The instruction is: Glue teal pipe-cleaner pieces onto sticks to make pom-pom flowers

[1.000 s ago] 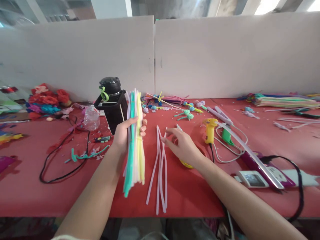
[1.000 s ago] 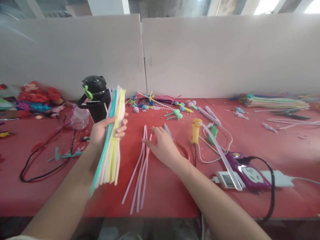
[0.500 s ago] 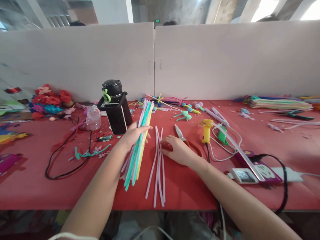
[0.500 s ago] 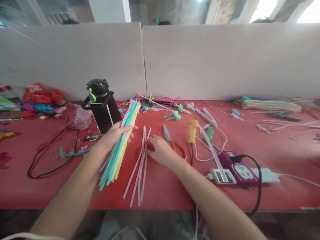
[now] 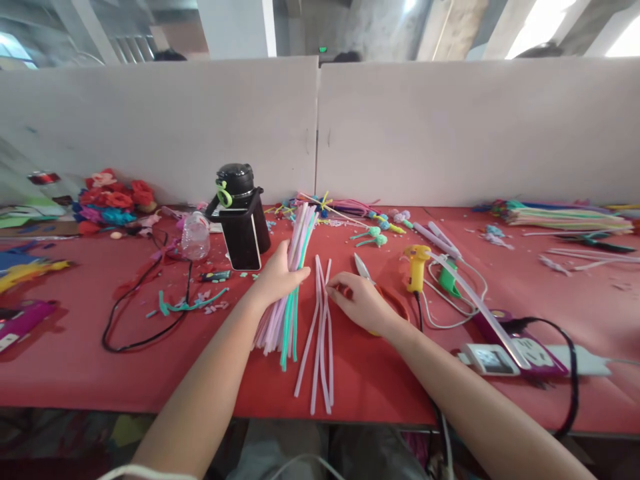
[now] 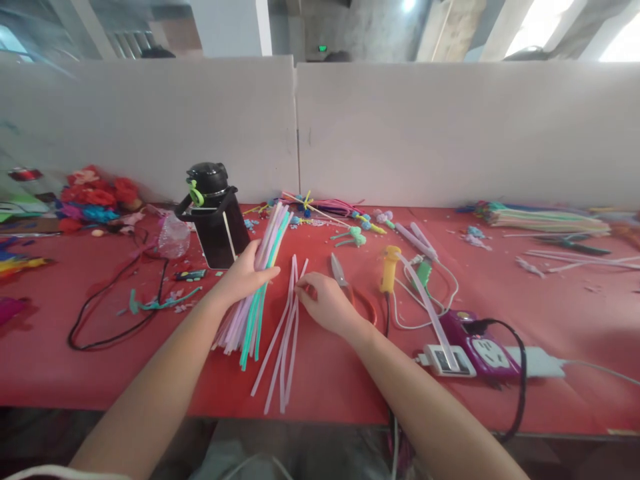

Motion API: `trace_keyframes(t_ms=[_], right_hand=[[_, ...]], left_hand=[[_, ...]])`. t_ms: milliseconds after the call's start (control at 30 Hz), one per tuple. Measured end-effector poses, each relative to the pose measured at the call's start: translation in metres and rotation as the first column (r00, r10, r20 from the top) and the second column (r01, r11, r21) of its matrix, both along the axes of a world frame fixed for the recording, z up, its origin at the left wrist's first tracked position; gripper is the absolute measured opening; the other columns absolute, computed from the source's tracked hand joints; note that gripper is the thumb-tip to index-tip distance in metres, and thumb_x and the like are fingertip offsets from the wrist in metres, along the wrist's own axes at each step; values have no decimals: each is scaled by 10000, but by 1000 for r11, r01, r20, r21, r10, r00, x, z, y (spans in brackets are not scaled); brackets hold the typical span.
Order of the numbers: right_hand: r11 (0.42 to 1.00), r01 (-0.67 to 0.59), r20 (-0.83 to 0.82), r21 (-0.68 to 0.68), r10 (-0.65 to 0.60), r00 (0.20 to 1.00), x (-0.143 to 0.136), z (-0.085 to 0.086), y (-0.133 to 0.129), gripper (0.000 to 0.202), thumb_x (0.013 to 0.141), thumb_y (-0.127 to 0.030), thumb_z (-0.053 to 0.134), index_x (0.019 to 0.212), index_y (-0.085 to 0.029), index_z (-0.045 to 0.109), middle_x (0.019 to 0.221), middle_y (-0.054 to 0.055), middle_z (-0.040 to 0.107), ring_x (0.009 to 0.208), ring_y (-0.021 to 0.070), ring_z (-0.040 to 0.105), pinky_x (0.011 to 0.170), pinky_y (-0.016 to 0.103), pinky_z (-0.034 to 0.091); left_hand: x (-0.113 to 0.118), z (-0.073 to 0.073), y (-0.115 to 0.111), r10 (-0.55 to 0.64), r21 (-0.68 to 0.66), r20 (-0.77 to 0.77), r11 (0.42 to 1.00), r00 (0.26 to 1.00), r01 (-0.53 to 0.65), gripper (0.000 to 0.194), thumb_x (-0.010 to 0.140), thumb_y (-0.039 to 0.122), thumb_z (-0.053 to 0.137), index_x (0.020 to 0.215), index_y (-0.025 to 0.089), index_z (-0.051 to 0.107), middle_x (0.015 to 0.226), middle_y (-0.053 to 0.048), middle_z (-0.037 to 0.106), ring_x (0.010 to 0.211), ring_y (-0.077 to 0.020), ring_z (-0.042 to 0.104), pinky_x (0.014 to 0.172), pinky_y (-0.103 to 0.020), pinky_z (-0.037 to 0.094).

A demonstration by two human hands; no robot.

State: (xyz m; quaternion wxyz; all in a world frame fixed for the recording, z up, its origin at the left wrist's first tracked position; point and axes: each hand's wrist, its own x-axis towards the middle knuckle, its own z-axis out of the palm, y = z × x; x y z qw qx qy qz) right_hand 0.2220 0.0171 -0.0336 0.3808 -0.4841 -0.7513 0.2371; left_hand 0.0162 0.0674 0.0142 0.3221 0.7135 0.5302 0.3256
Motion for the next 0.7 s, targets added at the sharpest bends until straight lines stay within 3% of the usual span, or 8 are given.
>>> trace_keyframes(t_ms=[67,167,267,400,533,633,700], right_hand=[[1000,4,-34,-4,-4,999,-1,0,1,111,927,-221,553,875,-205,650,892,62,724,797,210,659,768,367,519],[1000,0,-61,-19,-1,998,-2,0,1,112,918,-250,556,868,-209,648,880,61,721,790,214,661,746,368,523],[999,-19,-70,-36,17,997,-1,0,0,143,921,-283,552,877,-196,657,877,69,721,779,217,659,744,377,526],[999,-34,-91,-31,31,995,1,0,-2,174,932,-312,546,886,-189,660,892,69,722,785,211,654,756,374,525],[999,-55,-114,3,54,992,0,-4,0,175,930,-328,553,874,-196,654,881,60,722,761,195,650,731,348,523],[997,-68,-125,32,72,990,-2,-6,3,173,928,-303,544,870,-192,663,878,64,724,780,194,662,737,334,525],[998,-63,-124,32,66,990,-4,-8,4,167,928,-282,544,882,-188,674,892,69,733,794,197,672,746,330,527]], left_hand=[[2,3,-4,-20,55,-27,998,999,21,523,821,316,718,1293,174,541,1231,-117,681,1134,-309,672,1003,-411,509],[4,10,-21,-95,64,-55,993,994,98,423,865,353,683,1243,180,606,1187,-108,720,1120,-320,687,995,-422,517],[-4,16,-54,-101,44,-133,993,986,108,543,913,392,644,1402,177,549,1423,-150,632,1319,-345,602,1123,-451,457],[-50,10,-101,1,65,-334,998,943,22,594,982,451,545,1517,203,475,1536,-142,550,1409,-344,540,1158,-462,441],[-118,3,-129,110,122,-560,991,821,-50,547,986,410,464,1482,190,529,1447,-141,634,1313,-365,626,1053,-470,534],[-154,12,-138,198,260,-640,965,742,-33,506,960,335,432,1397,147,605,1359,-149,694,1211,-349,695,1005,-421,568],[-158,26,-142,272,375,-646,927,713,-14,480,952,345,449,1340,130,631,1269,-160,737,1113,-355,738,888,-405,612]])
